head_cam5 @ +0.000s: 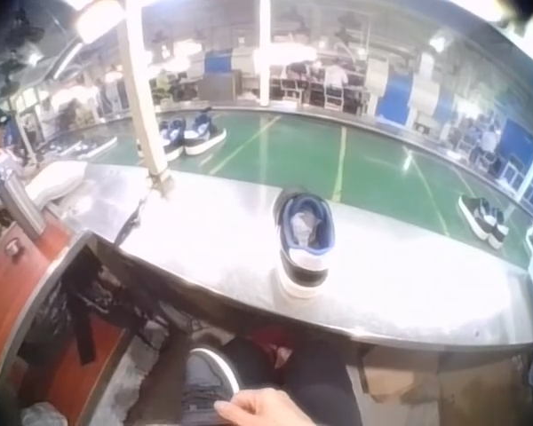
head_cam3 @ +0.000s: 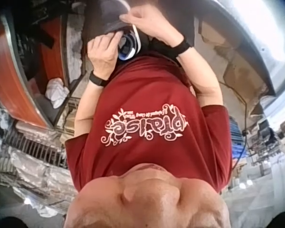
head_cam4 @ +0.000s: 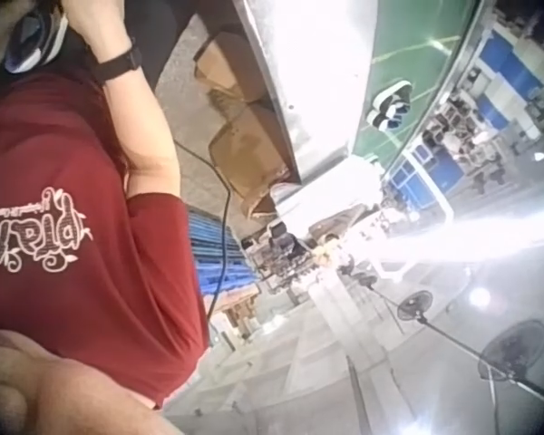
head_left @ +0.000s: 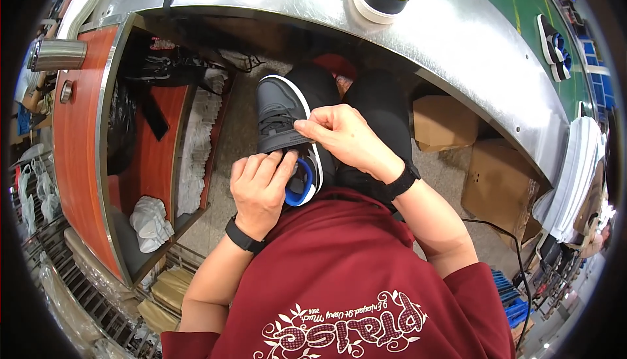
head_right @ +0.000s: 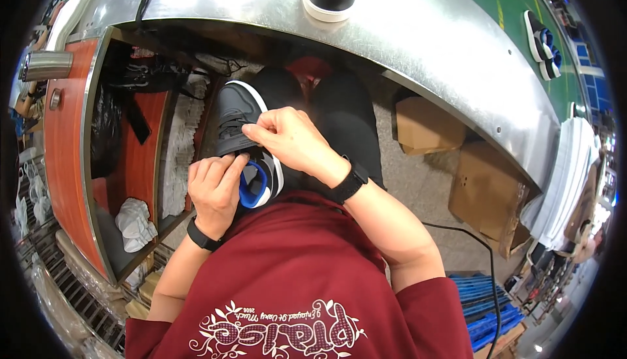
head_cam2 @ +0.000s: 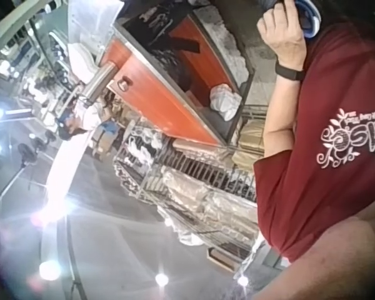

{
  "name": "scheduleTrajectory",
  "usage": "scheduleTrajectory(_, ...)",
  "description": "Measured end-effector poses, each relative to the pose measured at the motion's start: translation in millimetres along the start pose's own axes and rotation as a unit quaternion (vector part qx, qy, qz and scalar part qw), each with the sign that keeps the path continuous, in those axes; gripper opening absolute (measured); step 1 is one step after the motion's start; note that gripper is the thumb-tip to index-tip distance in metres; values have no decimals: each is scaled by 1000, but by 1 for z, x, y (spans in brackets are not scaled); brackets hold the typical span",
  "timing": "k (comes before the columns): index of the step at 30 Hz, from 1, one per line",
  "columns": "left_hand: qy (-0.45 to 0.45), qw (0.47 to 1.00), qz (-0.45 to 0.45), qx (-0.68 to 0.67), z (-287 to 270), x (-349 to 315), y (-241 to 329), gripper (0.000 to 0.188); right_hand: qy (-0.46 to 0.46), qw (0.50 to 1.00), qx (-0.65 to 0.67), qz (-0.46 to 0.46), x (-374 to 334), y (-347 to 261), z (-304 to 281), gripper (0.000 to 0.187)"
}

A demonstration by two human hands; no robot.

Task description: The recorder is assembling components of athletic shoes, specifically inserting foam or stuffing and checking lacing components at a factory workbench.

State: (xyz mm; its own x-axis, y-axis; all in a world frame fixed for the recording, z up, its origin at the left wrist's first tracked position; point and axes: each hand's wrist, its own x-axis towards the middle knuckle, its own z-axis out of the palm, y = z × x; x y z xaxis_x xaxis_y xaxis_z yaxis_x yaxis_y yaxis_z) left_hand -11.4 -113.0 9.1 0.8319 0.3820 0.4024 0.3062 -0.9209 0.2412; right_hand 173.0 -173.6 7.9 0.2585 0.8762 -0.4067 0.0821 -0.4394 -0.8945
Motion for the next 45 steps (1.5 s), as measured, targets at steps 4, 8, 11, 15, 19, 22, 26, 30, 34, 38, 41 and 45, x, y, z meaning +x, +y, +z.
scheduleTrajectory(4, 17, 1000, -5, -23, 8, -7, -10, 23, 9, 997, 73, 20, 3, 12, 7, 39)
scheduleTrajectory(8, 36, 999, 6, -37, 13, -10, -19, 24, 18, 993, 104, 47, 3, 27, 17, 39)
scheduleTrajectory(11, 38, 998, 6, -44, 14, -10, -23, 24, 26, 988, 143, 54, 5, 36, 24, 39)
scheduleTrajectory(15, 48, 997, -12, -64, 13, -12, -27, 25, 34, 991, 125, 42, 7, 39, 28, 38)
scheduleTrajectory(19, 53, 996, -20, -62, 14, -13, -26, 25, 46, 991, 116, 45, 5, 40, 33, 38)
scheduleTrajectory(22, 60, 996, -24, -68, 16, -13, -25, 26, 41, 988, 131, 69, 2, 47, 38, 39)
scheduleTrajectory(26, 59, 995, -14, -78, 18, -12, -22, 26, 54, 979, 180, 85, -4, 54, 43, 47)
scheduleTrajectory(30, 65, 995, -6, -76, 22, -10, -16, 24, 95, 990, 81, 65, -12, 64, 52, 57)
scheduleTrajectory(34, 43, 994, -16, -99, 19, -13, -13, 35, 165, 984, 64, 20, -16, 52, 39, 41)
scheduleTrajectory(38, 81, 982, -142, -100, 26, -22, -4, 79, 150, 970, -122, -149, -40, 38, 27, 64)
scheduleTrajectory(41, 94, 958, -212, -166, 32, -19, 3, 85, 153, 937, -229, -215, -47, 48, 33, 59)
scheduleTrajectory(45, 20, 958, -211, -193, 28, -14, 7, 85, 181, 934, -227, -209, -52, 61, 39, 45)
